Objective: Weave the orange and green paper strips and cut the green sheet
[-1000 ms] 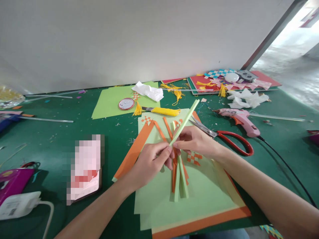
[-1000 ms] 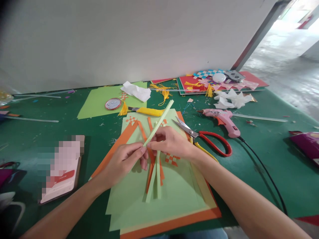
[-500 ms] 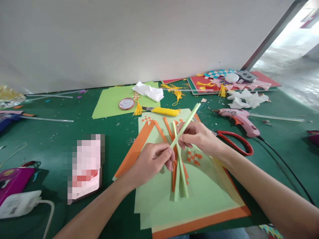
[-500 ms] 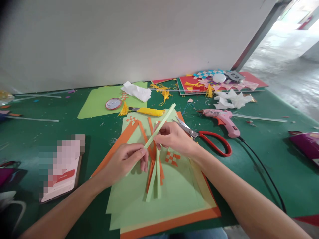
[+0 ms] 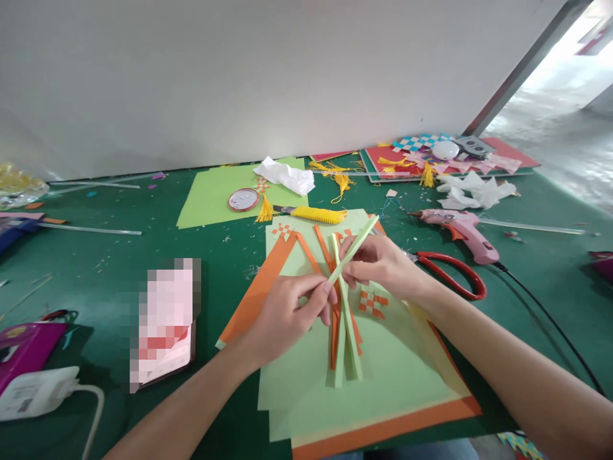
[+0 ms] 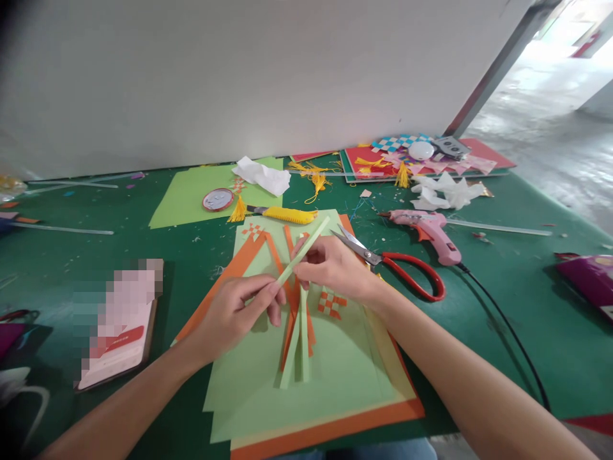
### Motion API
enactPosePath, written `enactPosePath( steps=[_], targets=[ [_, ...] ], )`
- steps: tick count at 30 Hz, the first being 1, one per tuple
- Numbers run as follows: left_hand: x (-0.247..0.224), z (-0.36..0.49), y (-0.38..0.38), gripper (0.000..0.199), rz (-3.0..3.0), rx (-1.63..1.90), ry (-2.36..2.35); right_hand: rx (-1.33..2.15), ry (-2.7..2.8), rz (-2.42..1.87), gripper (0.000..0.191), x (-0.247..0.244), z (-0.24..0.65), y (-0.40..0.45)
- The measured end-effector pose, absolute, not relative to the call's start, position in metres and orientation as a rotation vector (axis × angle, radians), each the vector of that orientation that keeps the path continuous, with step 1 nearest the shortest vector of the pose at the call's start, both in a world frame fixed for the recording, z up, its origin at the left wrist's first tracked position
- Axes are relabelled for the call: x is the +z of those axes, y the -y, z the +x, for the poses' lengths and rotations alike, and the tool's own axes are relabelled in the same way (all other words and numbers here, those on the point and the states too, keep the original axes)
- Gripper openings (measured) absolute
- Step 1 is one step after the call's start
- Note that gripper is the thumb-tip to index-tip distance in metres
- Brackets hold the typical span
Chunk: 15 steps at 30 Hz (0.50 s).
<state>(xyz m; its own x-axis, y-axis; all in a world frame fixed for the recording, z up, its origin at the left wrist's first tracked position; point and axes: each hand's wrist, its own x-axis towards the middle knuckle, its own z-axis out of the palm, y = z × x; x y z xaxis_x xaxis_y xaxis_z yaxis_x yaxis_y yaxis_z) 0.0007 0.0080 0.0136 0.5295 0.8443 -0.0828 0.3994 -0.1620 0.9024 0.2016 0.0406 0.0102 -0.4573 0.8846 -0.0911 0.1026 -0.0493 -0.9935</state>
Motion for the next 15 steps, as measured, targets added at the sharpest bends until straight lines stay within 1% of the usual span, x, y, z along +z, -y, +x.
enactPosePath(
  steps=[7, 11, 15],
  targets=[
    [0.015, 0.001, -0.009, 0.031, 1.742, 0.531, -1.075, 1.586, 1.615, -1.07, 0.006, 0.012, 0.199, -0.039],
    [0.014, 0.002, -0.01, 0.033, 1.759, 0.549, -1.073, 1.677, 1.642, -1.0, 0.006, 0.01, 0.191, -0.034],
    [0.014, 0.002, -0.01, 0.034, 1.735, 0.544, -1.055, 1.656, 1.641, -1.02, 0.004, 0.01, 0.192, -0.034]
  ],
)
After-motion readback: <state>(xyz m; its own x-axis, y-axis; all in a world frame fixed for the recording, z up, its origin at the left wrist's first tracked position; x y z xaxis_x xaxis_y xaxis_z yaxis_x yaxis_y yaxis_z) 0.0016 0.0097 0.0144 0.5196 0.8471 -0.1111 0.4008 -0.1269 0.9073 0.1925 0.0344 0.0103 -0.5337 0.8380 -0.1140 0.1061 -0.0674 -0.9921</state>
